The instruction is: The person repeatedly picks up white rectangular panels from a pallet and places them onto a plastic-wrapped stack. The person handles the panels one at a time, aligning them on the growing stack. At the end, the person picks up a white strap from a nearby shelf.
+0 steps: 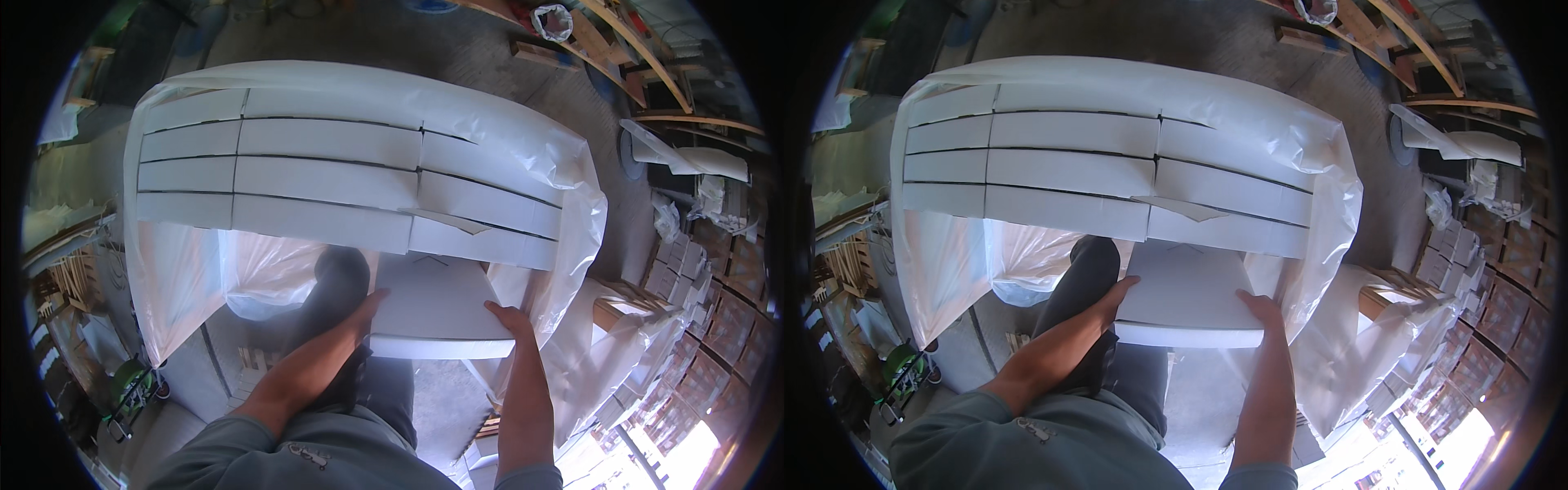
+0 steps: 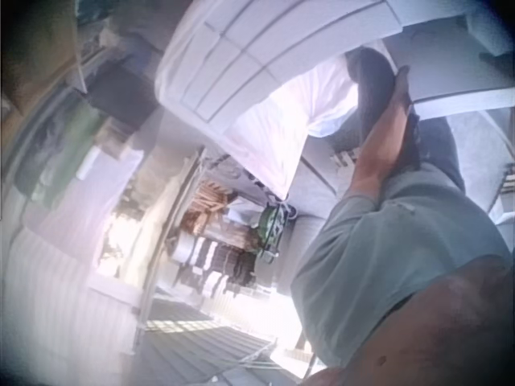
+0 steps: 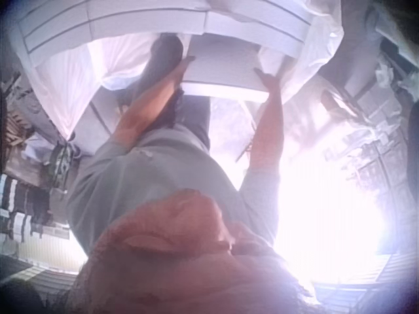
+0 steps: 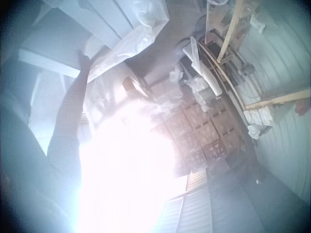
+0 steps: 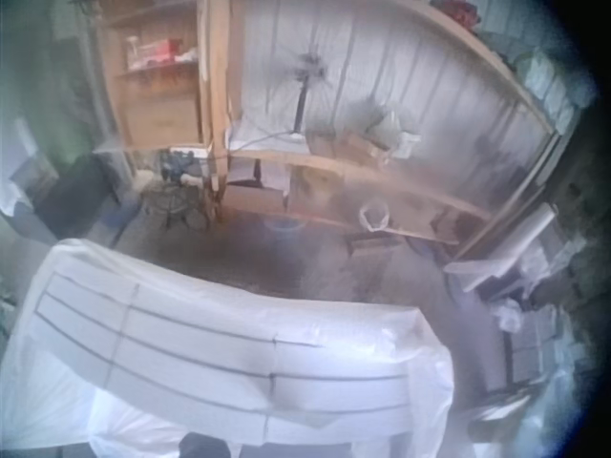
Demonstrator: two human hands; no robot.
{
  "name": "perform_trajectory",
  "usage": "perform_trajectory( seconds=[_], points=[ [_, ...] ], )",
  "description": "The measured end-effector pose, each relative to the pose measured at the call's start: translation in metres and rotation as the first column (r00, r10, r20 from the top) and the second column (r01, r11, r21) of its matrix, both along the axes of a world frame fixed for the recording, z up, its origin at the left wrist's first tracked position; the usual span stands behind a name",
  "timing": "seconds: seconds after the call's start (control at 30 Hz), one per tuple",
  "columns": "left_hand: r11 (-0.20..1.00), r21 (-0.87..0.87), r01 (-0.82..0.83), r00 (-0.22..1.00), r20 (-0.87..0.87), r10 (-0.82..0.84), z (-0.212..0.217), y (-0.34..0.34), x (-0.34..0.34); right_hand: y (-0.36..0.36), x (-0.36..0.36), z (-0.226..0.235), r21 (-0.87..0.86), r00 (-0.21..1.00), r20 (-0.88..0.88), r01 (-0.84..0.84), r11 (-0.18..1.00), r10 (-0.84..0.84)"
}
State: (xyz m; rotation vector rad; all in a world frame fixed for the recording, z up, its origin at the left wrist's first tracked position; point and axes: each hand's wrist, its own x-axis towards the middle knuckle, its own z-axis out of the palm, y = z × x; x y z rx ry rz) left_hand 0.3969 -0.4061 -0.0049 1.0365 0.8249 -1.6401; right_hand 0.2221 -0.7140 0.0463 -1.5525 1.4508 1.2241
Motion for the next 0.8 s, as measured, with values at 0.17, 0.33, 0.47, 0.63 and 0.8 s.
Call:
perform_trajectory(
  seconds=[0.17, 0.33, 0.47, 0.63, 0.8],
  points=[
    [0.998, 0.059, 0.002, 0.997, -0.081, 0.002, -0.012, -0.007, -0.002, -0.01, -0.013, -0.011, 0.041, 0.999, 0.046, 0.027, 0.999, -0.029],
    [1.0, 0.002, 0.002, 0.999, -0.034, -0.002, -0.035, -0.005, -0.01, -0.013, -0.014, -0.011, 0.053, 0.999, 0.051, 0.017, 0.998, -0.019],
    [0.999, 0.03, -0.031, 0.998, -0.054, 0.033, -0.04, 0.0, -0.013, -0.011, -0.004, 0.003, 0.088, 1.0, -0.002, -0.023, 0.996, 0.023],
    [0.998, 0.042, -0.044, 0.997, -0.054, 0.046, -0.041, -0.003, -0.013, 0.017, 0.0, 0.055, -0.159, 0.989, 0.046, -0.131, 0.978, 0.14],
    [0.994, 0.023, -0.106, 0.994, -0.037, 0.106, -0.036, -0.007, -0.013, 0.084, -0.007, 0.096, -0.613, 0.62, 0.381, -0.386, 0.689, 0.686]
  ],
)
